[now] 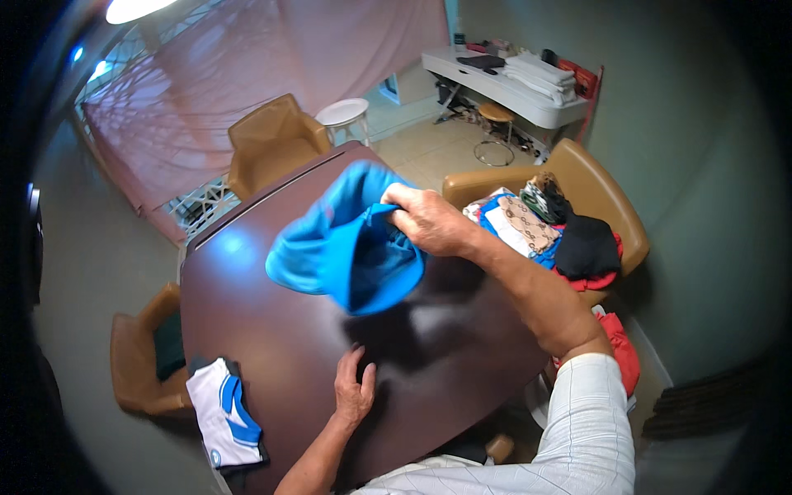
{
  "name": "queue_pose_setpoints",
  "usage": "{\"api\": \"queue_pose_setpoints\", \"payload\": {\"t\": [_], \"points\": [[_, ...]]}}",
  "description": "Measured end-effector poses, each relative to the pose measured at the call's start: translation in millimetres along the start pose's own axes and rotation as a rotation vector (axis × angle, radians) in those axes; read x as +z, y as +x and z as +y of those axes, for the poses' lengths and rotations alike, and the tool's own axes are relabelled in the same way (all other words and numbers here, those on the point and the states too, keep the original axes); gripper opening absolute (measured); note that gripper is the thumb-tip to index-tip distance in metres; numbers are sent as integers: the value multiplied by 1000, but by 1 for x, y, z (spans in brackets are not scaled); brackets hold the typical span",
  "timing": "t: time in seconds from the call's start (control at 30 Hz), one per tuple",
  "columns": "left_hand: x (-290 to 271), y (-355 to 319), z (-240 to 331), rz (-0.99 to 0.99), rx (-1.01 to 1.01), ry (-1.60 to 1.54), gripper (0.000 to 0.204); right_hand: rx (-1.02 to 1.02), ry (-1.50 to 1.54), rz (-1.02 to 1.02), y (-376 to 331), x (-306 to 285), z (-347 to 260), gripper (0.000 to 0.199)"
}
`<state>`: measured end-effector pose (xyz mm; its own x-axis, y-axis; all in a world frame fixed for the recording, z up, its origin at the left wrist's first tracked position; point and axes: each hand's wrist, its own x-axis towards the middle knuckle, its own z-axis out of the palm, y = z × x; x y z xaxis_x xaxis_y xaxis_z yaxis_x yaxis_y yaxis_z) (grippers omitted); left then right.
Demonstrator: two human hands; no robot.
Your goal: The person folds a white polo shirt with blue trim and then a blue polo shirt on a brown table. They smooth each garment, fold the sleeves inward, and fold the shirts into compact rectangles, placing the finished items on the table.
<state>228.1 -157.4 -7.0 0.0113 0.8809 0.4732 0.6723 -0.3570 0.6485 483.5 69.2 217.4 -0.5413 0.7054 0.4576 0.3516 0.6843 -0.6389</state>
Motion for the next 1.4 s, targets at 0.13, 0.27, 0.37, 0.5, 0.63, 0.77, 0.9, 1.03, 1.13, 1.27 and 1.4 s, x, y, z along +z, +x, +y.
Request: {"api": "queue_pose_setpoints", "payload": {"t": [0.13,0.27,0.37,0.5,0.63,0.77,0.9,1.03,1.13,1.27,1.4], "points": [[-37,-54,3,68,-97,-89,46,128,327,33,-21,32,-67,12],[-64,-79,17,172,-289,-265,54,57,631,-177,-51,66,-125,10],[-68,-92,10,224,-341,-334,64,18,691,-386,-85,82,-158,14],[-65,-87,16,167,-284,-250,73,-60,546,-607,-115,93,-168,24],[-66,-73,4,-13,27,98,79,-114,572,-780,-124,81,-208,23],[-62,-57,-35,-141,99,311,45,-220,668,-732,-121,68,-229,25],[-93,-35,-74,84,-47,111,28,-127,420,-472,-113,34,-224,27],[-203,9,-76,621,8,-72,23,-162,-102,213,-83,10,-189,17],[-275,31,-44,722,77,140,23,-245,-315,467,-51,16,-157,14],[-304,43,-1,770,70,85,32,-270,-409,643,-18,32,-125,20],[-285,14,16,645,116,445,51,-244,-368,660,-18,53,-71,22]]}}
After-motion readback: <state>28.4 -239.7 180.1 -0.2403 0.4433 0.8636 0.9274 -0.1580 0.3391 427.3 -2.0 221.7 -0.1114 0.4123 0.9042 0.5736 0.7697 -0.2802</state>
